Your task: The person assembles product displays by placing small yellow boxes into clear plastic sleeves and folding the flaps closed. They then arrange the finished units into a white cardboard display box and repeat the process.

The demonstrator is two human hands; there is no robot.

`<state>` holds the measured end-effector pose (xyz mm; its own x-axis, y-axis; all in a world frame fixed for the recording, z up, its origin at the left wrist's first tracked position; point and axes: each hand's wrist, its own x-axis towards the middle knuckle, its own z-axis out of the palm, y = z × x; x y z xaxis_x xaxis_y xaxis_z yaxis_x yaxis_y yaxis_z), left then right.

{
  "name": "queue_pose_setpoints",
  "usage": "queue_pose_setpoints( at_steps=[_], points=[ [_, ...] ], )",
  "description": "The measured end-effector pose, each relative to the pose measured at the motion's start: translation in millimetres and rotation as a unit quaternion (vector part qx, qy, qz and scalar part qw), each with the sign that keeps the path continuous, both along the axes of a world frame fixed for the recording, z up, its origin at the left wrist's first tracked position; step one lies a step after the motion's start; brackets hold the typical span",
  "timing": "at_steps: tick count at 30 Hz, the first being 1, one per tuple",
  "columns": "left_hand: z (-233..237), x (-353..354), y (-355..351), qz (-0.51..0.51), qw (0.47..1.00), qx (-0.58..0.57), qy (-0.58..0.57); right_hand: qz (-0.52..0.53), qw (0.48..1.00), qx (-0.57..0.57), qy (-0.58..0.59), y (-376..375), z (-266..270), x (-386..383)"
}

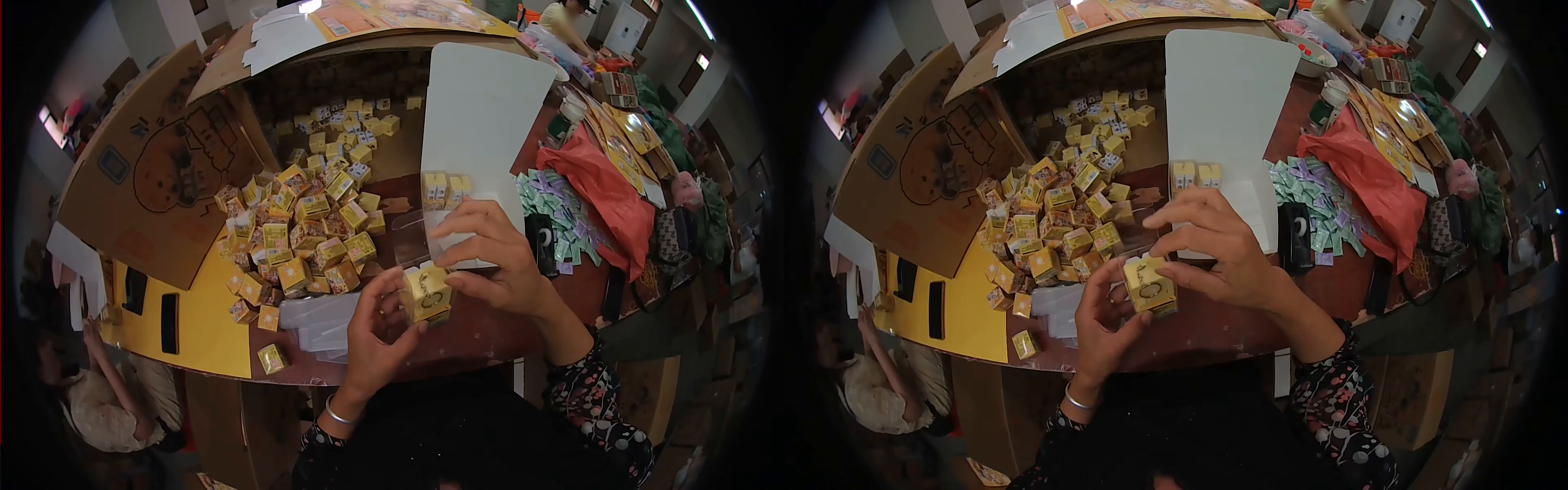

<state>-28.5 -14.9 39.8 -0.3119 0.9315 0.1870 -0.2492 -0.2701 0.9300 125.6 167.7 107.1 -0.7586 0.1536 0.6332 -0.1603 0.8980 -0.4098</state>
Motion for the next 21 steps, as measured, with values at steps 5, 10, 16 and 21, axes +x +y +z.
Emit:
queue_pose_setpoints(
  at_steps=[5, 10, 16, 21],
  points=[
    [3, 4, -6, 0.011, 0.999, 0.021, -0.035, 0.032, 0.959, -0.283, -0.016, -16, -12, 6],
    [-9, 2, -2, 0.002, 0.996, 0.042, 0.081, 0.076, 0.912, -0.403, 0.003, -34, -49, 2],
    [-10, -2, -3, 0.001, 0.992, 0.041, 0.119, 0.072, 0.954, -0.285, 0.056, -36, -62, 0],
    [-18, 3, 3, 0.051, 0.991, 0.104, 0.065, 0.073, 0.869, -0.468, 0.143, -62, -61, -9]
  ],
)
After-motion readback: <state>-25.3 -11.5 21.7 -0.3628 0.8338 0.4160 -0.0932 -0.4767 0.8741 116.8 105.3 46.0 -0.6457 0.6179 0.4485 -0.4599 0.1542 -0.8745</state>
